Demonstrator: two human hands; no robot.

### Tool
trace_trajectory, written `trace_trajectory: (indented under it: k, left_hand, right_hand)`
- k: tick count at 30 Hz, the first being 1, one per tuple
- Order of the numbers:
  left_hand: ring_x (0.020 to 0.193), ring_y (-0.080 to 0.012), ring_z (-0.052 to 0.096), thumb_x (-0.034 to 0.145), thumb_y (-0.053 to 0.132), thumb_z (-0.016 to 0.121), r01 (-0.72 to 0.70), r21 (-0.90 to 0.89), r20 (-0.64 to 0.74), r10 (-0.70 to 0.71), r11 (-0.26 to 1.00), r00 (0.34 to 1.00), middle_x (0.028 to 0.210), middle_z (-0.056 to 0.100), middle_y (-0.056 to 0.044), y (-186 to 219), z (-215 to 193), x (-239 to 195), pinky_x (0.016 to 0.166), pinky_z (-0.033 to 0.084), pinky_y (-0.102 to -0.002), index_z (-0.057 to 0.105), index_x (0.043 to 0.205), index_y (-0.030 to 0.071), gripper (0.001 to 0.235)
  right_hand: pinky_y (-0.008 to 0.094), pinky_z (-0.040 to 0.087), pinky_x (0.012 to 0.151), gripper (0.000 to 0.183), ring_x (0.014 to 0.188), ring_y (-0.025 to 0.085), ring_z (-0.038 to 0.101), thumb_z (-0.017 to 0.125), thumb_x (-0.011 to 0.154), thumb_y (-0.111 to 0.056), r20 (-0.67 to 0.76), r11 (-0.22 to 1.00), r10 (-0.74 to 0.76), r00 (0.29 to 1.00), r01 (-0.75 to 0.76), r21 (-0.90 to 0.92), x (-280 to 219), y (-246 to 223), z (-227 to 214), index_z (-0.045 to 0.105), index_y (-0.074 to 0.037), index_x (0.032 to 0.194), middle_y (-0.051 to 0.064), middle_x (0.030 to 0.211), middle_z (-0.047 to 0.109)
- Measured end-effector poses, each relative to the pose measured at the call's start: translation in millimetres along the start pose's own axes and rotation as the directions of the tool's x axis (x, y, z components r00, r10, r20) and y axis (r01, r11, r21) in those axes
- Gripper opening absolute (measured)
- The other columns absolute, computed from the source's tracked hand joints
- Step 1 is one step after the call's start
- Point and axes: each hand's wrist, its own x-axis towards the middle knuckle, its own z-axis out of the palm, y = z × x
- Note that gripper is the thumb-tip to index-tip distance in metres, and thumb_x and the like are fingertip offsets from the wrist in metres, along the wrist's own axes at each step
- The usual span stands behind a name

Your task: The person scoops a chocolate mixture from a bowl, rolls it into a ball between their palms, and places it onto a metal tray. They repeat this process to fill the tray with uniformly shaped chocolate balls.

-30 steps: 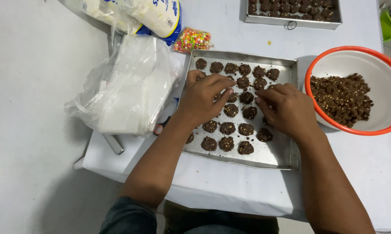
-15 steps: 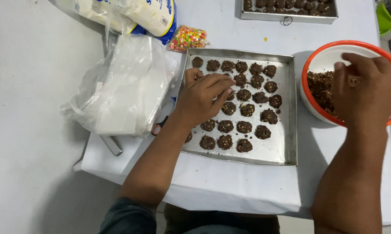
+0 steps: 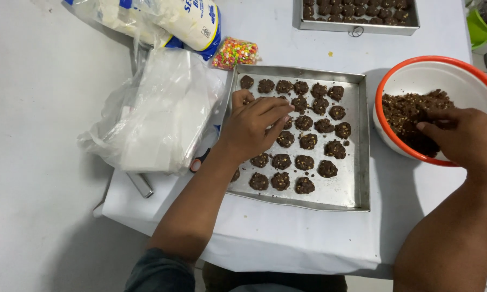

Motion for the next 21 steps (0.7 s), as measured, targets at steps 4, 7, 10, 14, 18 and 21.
trace_trajectory:
  k: [4,7,10,14,18,21]
  left_hand:
    - [0.092,-0.015,0.071,0.098,0.01,0.075,0.001,0.003,-0.011,-0.001,1.0,1.0,0.114,0.074,0.0,1.8,0.0,0.8,0.09,0.033,-0.041,0.075,0.113,0.016,0.016]
    - [0.094,-0.0161,0.072,0.099,0.012,0.074,0.007,-0.023,-0.018,-0.008,1.0,1.0,0.113,0.075,-0.001,0.1,1.0,0.5,0.091,0.032,-0.041,0.075,0.114,0.014,0.015]
    - [0.096,-0.0142,0.071,0.1,0.012,0.073,0.019,-0.018,-0.004,-0.019,1.0,1.0,0.115,0.074,0.0,1.8,0.4,-2.4,0.092,0.031,-0.04,0.076,0.113,0.016,0.014]
    - [0.099,-0.0147,0.071,0.098,0.009,0.074,0.003,-0.017,-0.007,-0.003,1.0,1.0,0.116,0.074,-0.001,-0.8,1.3,-1.3,0.091,0.032,-0.041,0.075,0.113,0.015,0.017]
    - [0.099,-0.0154,0.072,0.098,0.008,0.074,0.025,-0.066,-0.021,-0.026,0.998,0.999,0.116,0.074,-0.001,0.6,2.8,-1.7,0.089,0.032,-0.041,0.075,0.112,0.015,0.016]
    - [0.106,-0.0128,0.07,0.099,0.011,0.075,0.059,-0.094,-0.018,-0.061,0.994,0.998,0.118,0.074,0.001,-0.1,4.3,-3.1,0.093,0.031,-0.04,0.075,0.117,0.015,0.018]
  right_hand:
    - [0.038,0.05,0.078,0.032,0.092,0.024,0.071,0.082,0.093,-0.038,0.019,0.989,0.032,0.999,-0.034,0.143,3.8,19.1,13.0,0.083,-0.024,0.121,0.004,0.104,0.08]
    - [0.034,0.048,0.08,0.026,0.089,0.02,0.069,0.084,0.092,-0.031,-0.02,0.98,-0.022,1.0,0.025,0.197,5.5,23.1,16.9,0.084,-0.024,0.116,0.003,0.099,0.078]
    - [0.033,0.049,0.075,0.019,0.084,0.019,0.069,0.084,0.093,-0.026,0.009,0.976,0.019,1.0,-0.021,0.216,5.5,24.8,21.4,0.084,-0.024,0.112,0.002,0.093,0.078]
    - [0.035,0.05,0.08,0.022,0.089,0.02,0.068,0.086,0.091,-0.02,-0.001,0.957,0.005,1.0,-0.005,0.289,7.3,23.7,21.2,0.083,-0.014,0.112,0.006,0.098,0.078]
    - [0.037,0.051,0.083,0.032,0.092,0.022,0.069,0.09,0.084,-0.021,0.027,0.955,0.026,0.999,-0.033,0.293,7.0,24.1,22.3,0.083,-0.012,0.114,0.008,0.101,0.078]
    - [0.04,0.05,0.08,0.035,0.092,0.025,0.069,0.09,0.08,-0.032,0.07,0.977,0.057,0.996,-0.07,0.2,1.4,10.6,7.4,0.083,-0.019,0.113,0.006,0.1,0.079]
